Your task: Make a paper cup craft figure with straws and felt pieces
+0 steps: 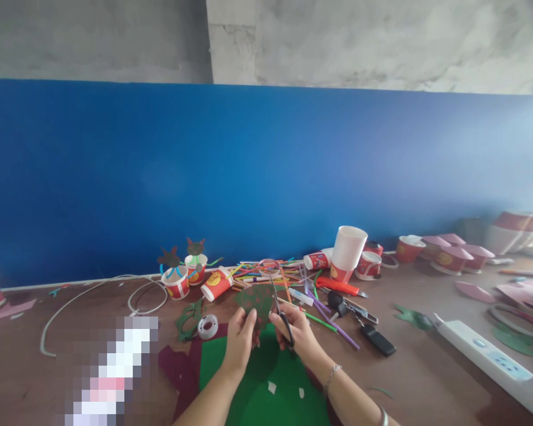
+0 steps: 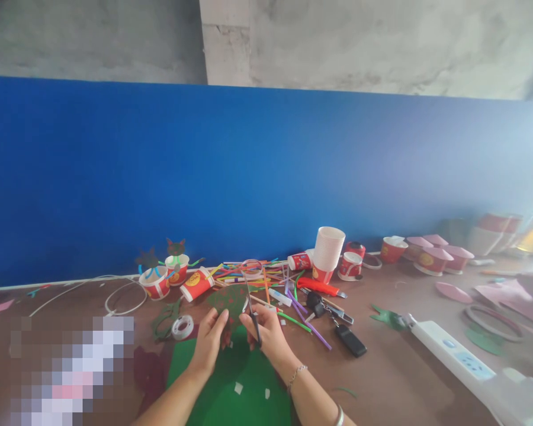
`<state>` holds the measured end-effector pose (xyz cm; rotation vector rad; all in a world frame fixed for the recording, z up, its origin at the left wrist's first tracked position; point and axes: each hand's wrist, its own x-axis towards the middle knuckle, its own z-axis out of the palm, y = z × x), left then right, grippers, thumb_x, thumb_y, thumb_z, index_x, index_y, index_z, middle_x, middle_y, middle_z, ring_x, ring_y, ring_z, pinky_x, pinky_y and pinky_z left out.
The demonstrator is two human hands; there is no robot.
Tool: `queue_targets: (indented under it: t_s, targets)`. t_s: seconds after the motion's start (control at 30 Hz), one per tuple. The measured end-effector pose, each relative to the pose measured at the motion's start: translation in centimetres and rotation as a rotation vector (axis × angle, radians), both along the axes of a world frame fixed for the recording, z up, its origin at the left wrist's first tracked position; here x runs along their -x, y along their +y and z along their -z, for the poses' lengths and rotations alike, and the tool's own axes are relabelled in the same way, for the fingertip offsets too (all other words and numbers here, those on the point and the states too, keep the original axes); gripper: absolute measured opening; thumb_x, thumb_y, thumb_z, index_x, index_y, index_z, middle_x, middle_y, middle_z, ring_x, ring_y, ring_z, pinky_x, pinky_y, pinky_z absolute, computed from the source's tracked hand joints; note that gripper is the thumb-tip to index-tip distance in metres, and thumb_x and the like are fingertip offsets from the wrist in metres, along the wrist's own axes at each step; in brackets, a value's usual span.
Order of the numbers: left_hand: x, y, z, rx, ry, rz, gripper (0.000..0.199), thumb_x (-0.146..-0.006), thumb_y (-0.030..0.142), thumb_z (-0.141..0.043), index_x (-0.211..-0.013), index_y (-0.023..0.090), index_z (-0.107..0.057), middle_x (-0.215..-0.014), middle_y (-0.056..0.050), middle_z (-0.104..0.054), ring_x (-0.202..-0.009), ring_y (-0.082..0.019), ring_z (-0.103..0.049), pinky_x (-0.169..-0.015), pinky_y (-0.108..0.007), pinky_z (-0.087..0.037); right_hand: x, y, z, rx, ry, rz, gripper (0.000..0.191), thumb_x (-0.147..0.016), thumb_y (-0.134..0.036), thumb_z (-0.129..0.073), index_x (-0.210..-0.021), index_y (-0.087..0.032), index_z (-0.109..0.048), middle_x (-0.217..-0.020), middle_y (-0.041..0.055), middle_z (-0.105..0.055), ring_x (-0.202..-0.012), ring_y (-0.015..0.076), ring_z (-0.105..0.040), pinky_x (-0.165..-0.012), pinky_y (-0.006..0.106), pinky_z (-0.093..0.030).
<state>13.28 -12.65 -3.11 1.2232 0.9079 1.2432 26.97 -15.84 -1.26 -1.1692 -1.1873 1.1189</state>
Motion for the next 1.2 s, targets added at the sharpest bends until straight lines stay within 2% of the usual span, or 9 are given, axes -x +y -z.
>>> queue_targets:
  t_s: [0.13, 0.27, 0.43, 0.53, 0.73, 0.83, 0.97, 1.07, 1.2]
  targets:
    - [0.09, 0.16, -0.21, -0.003, 0.009, -0.051, 0.037, -0.079, 0.054, -0.058, -0.081, 0.018, -0.052, -0.06, 0.005, -0.051, -0.042, -0.007, -0.041, -0.037, -0.018, -0.032, -0.22, 0.09, 0.02, 0.08, -0.058, 0.02, 0.044, -0.068, -0.059, -0.067, -0.073, -0.019, -0.05, -0.04, -0.0073, -0.049, -0.029, 0.0064, -0.041, -0.027, 0.015, -0.024]
    - [0.13, 0.37, -0.3, 0.011, 0.005, -0.124, 0.037, -0.079, 0.056, -0.056, -0.079, 0.019, -0.048, -0.054, 0.006, -0.048, -0.039, -0.008, -0.041, -0.036, -0.019, -0.03, -0.35, 0.3, 0.64, 0.118, -0.08, 0.021, 0.045, -0.068, -0.059, -0.067, -0.076, -0.019, -0.05, -0.04, -0.0069, -0.051, -0.028, 0.0077, -0.044, -0.026, 0.015, -0.022]
    - [0.24, 0.62, -0.27, 0.05, 0.009, -0.169, 0.038, -0.078, 0.057, -0.056, -0.077, 0.021, -0.045, -0.05, 0.007, -0.046, -0.038, -0.009, -0.041, -0.036, -0.019, -0.03, 0.0, 0.13, 0.66, 0.05, -0.039, -0.096, 0.044, -0.069, -0.057, -0.067, -0.079, -0.017, -0.053, -0.048, -0.0047, -0.056, -0.04, 0.0096, -0.054, -0.035, 0.016, -0.036]
    - [0.24, 0.63, -0.27, 0.041, 0.012, -0.175, 0.04, -0.077, 0.058, -0.057, -0.072, 0.021, -0.043, -0.05, 0.009, -0.043, -0.039, -0.008, -0.04, -0.036, -0.019, -0.028, 0.18, -0.09, 0.42, 0.05, -0.055, -0.166, 0.045, -0.066, -0.056, -0.07, -0.077, -0.016, -0.055, -0.05, -0.0043, -0.055, -0.043, 0.0096, -0.054, -0.041, 0.019, -0.042]
    - [0.25, 0.48, -0.31, 0.065, -0.005, -0.142, 0.04, -0.075, 0.054, -0.061, -0.068, 0.02, -0.042, -0.053, 0.008, -0.042, -0.042, -0.006, -0.038, -0.039, -0.018, -0.028, 0.03, -0.24, 0.4, 0.075, -0.042, -0.197, 0.043, -0.067, -0.055, -0.069, -0.075, -0.015, -0.055, -0.048, -0.0042, -0.056, -0.037, 0.0087, -0.05, -0.038, 0.019, -0.039]
    - [0.36, 0.58, -0.14, 0.073, -0.038, -0.129, 0.036, -0.074, 0.052, -0.063, -0.074, 0.019, -0.049, -0.056, 0.007, -0.044, -0.045, -0.007, -0.039, -0.041, -0.018, -0.029, 0.02, -0.29, 0.3, 0.093, -0.046, -0.195, 0.041, -0.066, -0.053, -0.071, -0.074, -0.015, -0.056, -0.045, -0.0048, -0.055, -0.035, 0.0076, -0.048, -0.035, 0.017, -0.037]
    - [0.45, 0.79, 0.14, 0.107, -0.095, -0.142, 0.041, -0.07, 0.054, -0.067, -0.087, 0.017, -0.057, -0.068, 0.002, -0.057, -0.053, -0.01, -0.049, -0.045, -0.02, -0.035, 0.06, -0.37, 0.03, 0.133, -0.063, -0.197, 0.041, -0.065, -0.052, -0.072, -0.072, -0.015, -0.056, -0.042, -0.0061, -0.052, -0.034, 0.0071, -0.046, -0.032, 0.016, -0.036]
    - [0.42, 0.89, 0.3, 0.14, -0.118, -0.161, 0.047, -0.068, 0.054, -0.068, -0.094, 0.016, -0.058, -0.077, -0.002, -0.062, -0.062, -0.014, -0.056, -0.05, -0.022, -0.041, 0.01, -0.35, -0.03, 0.142, -0.069, -0.204, 0.041, -0.065, -0.053, -0.072, -0.071, -0.015, -0.057, -0.04, -0.0074, -0.05, -0.032, 0.0061, -0.043, -0.031, 0.015, -0.035]
    - [0.41, 0.86, 0.33, 0.163, -0.116, -0.188, 0.049, -0.069, 0.052, -0.067, -0.099, 0.015, -0.058, -0.08, -0.003, -0.062, -0.064, -0.014, -0.056, -0.052, -0.022, -0.041, -0.1, -0.27, 0.16, 0.143, -0.076, -0.216, 0.042, -0.065, -0.054, -0.071, -0.072, -0.015, -0.057, -0.038, -0.0079, -0.049, -0.029, 0.0054, -0.041, -0.028, 0.014, -0.031]
